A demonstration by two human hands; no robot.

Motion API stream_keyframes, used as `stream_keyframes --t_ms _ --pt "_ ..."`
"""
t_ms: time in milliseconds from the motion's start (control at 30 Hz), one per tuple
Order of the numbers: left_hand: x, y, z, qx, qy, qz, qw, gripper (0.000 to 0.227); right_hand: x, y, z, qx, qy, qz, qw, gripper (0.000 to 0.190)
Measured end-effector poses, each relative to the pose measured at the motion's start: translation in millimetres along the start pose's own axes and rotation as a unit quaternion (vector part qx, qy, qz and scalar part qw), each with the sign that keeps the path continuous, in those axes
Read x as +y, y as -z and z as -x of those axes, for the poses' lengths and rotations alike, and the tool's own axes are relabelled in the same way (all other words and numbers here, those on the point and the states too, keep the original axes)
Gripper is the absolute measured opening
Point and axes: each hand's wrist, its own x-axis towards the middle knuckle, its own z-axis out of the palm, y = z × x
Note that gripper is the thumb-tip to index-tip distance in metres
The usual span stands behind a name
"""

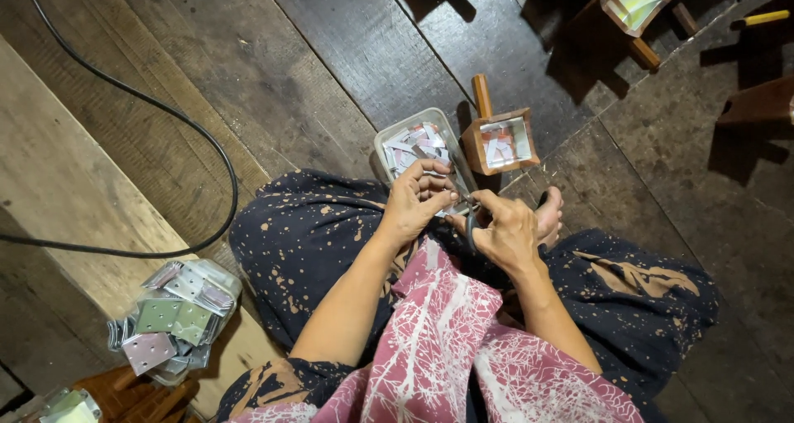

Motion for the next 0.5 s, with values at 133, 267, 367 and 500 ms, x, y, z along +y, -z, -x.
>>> stream_keyframes --t_ms 133,267,367,500 --pt "2.5 -1.6 1.3 0.002 0.006 0.023 1.0 0.043 10.7 -8.9 1.6 0.015 -0.005 -0.029 0.999 0.036" --pt "14.2 -4.9 3.6 0.001 0.013 0.056 0.998 0.047 -63.4 49.1 -9.5 0.03 0.002 -0.043 0.999 0.035" --pt "12.5 0.4 1.0 0.01 -0.006 0.043 0.999 0.044 -70.9 62.6 -9.3 0.026 0.01 -0.084 0.996 0.039" --pt "27.6 -0.6 3.4 0.002 -0.021 0.046 0.999 0.043 -70.6 64.6 -10.7 0.0 0.001 -0.075 0.997 0.04"
